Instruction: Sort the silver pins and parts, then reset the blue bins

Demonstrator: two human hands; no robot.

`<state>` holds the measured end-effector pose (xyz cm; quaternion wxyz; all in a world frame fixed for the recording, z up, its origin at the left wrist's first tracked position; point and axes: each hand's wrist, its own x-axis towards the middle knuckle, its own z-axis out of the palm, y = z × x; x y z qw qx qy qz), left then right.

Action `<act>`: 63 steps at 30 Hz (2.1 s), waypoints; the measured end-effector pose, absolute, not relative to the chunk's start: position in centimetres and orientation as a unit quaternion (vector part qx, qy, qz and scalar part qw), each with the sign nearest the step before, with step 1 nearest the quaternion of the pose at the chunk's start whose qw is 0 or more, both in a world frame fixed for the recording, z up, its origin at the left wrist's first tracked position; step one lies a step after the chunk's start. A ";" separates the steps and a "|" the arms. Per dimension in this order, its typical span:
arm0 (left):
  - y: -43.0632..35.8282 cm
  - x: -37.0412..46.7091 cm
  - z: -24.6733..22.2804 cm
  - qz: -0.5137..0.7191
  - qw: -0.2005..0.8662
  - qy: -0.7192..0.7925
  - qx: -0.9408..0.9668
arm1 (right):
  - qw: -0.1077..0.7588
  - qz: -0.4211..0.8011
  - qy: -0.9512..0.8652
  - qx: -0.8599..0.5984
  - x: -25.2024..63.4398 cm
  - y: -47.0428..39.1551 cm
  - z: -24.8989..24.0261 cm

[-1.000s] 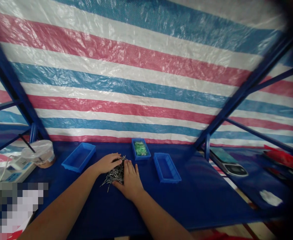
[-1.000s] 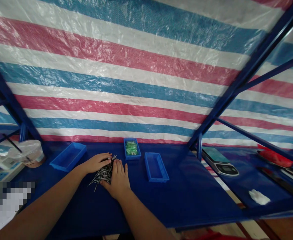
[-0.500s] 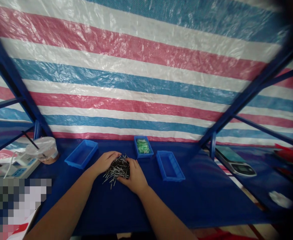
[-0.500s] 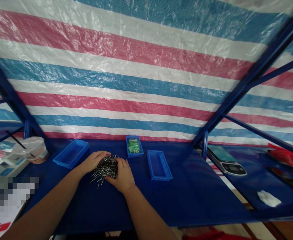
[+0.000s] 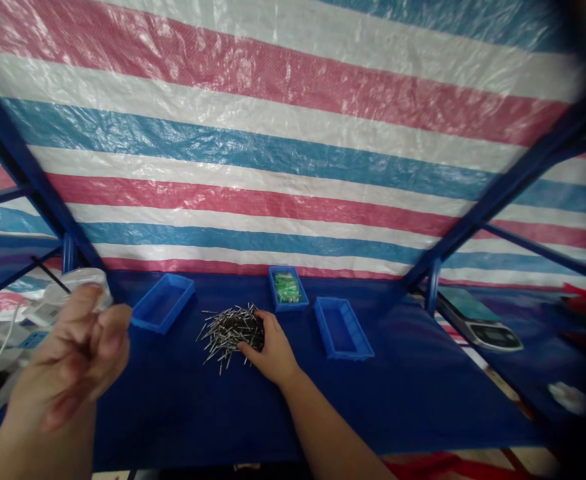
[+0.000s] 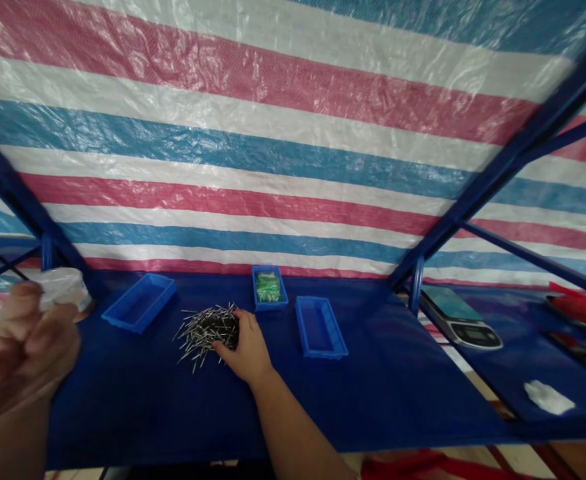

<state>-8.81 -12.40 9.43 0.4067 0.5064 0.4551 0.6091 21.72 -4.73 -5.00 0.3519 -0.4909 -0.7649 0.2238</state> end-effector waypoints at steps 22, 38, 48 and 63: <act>-3.6 1.3 -5.0 0.333 0.200 0.492 0.779 | 0.288 0.203 -0.789 -0.504 21.1 -4.3 -5.4; -4.8 -0.2 -7.4 0.308 0.172 0.565 0.746 | 0.294 0.185 -0.774 -0.530 21.3 -4.2 -5.9; -4.5 0.0 -6.0 0.356 0.282 0.515 0.727 | 0.331 0.227 -0.774 -0.489 21.7 -4.2 -5.5; -3.4 -0.5 -6.3 0.410 0.249 0.557 0.678 | 0.349 0.226 -0.766 -0.489 21.8 -4.2 -5.6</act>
